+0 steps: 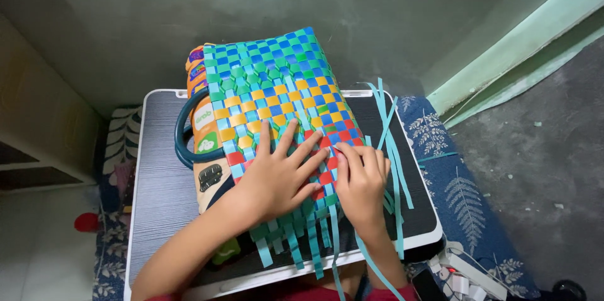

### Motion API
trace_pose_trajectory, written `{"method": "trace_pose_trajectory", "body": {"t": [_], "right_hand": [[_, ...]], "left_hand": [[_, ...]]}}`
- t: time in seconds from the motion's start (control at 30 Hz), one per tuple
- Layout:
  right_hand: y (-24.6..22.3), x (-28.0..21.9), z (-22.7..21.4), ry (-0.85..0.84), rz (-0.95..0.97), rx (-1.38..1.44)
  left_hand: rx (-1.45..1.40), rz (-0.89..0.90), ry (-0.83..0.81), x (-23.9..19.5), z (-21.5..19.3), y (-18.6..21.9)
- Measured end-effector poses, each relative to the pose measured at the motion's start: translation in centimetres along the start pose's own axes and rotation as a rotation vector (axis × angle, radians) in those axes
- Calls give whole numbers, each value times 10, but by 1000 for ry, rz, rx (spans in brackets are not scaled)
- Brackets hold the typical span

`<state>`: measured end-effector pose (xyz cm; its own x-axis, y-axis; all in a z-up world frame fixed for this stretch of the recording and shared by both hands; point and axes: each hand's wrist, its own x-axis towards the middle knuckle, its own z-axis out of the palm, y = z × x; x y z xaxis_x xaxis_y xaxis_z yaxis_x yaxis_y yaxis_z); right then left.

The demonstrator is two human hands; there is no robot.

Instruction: Weaving and tucking plastic strips into a colorful handmade bag

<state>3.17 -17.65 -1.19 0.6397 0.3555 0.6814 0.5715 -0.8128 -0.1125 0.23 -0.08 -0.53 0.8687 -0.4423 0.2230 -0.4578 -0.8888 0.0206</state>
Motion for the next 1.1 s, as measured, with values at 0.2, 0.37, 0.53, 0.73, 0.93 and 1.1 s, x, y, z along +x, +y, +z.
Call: {"method": "trace_pose_trajectory", "body": {"t": [0.2,0.37,0.53,0.73,0.93,1.1], "right_hand": [[6,-5,0,155,21,168],[2,-2,-5,195,-22,149],[-9,5,-15,113,-16,149],[-14,7,-17,46,2,121],[-17,11,-25,-13,-16,38],[-13,11,-29,-24,-68,-13]], "left_hand": [[-22,9,-2,-1,-7,0],[5,3,-20,0,-7,0],[2,-5,-44,-1,-11,2],[26,-14,-28,-1,-10,2],[24,-7,1,-1,-2,2],[30,2,29,-2,0,3]]}}
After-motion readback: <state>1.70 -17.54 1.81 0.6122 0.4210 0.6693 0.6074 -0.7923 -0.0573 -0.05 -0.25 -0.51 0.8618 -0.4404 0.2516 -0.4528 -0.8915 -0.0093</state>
